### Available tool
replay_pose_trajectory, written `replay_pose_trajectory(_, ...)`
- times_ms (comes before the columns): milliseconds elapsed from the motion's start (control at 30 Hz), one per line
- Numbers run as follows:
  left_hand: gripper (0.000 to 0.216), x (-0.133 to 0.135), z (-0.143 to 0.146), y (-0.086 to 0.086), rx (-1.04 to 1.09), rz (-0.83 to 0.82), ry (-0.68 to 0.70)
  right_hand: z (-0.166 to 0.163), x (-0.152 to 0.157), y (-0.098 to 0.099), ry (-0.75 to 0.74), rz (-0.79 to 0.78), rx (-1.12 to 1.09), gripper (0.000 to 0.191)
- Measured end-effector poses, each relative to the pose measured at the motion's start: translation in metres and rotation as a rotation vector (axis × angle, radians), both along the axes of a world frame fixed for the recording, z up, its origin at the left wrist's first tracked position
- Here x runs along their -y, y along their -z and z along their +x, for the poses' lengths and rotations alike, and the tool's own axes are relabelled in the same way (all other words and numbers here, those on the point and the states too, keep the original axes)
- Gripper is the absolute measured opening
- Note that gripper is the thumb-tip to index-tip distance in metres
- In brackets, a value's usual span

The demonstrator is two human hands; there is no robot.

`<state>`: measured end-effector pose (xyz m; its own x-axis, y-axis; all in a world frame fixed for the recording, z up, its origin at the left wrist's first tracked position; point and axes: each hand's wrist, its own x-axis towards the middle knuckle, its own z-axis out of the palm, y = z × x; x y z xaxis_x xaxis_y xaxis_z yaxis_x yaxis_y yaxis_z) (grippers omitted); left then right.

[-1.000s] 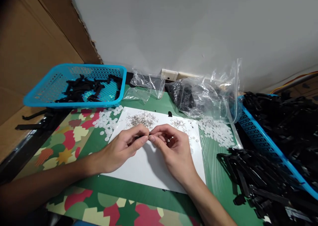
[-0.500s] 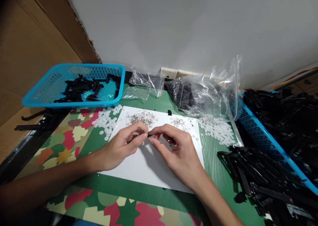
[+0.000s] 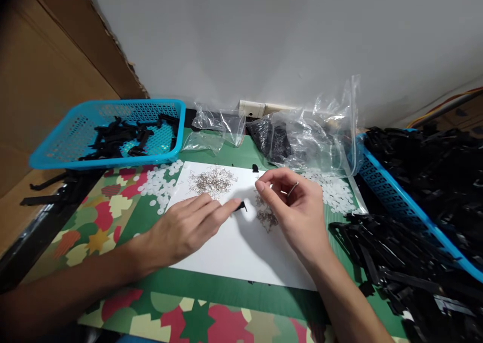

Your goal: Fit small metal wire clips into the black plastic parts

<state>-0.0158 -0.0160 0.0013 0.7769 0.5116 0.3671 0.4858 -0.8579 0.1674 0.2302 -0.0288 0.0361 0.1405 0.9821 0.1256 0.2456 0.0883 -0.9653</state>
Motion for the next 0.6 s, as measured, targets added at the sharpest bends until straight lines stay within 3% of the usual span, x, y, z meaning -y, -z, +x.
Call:
replay_pose_trajectory(200, 0.043, -0.0060, 0.0013, -0.0098, -0.134, 0.300, -0.039, 0.0010, -0.0004, 0.0017, -0.012, 0.002, 0.073, 0.019)
replay_pose_trajectory(300, 0.045, -0.0074, 0.0014, -0.0091, -0.133, 0.311, -0.004, -0.0021, 0.0012, 0.0002, -0.050, -0.033, 0.052, 0.019)
replay_pose_trajectory(400, 0.050, -0.0070, 0.0022, -0.0046, -0.014, 0.079, 0.005, -0.0021, 0.0020, -0.0005, -0.063, -0.059, -0.027, 0.019)
replay_pose_trajectory(600, 0.038, -0.0038, 0.0057, -0.0070, 0.466, -0.752, -0.262, 0.0028, 0.0007, 0.0022, -0.161, -0.069, -0.119, 0.016)
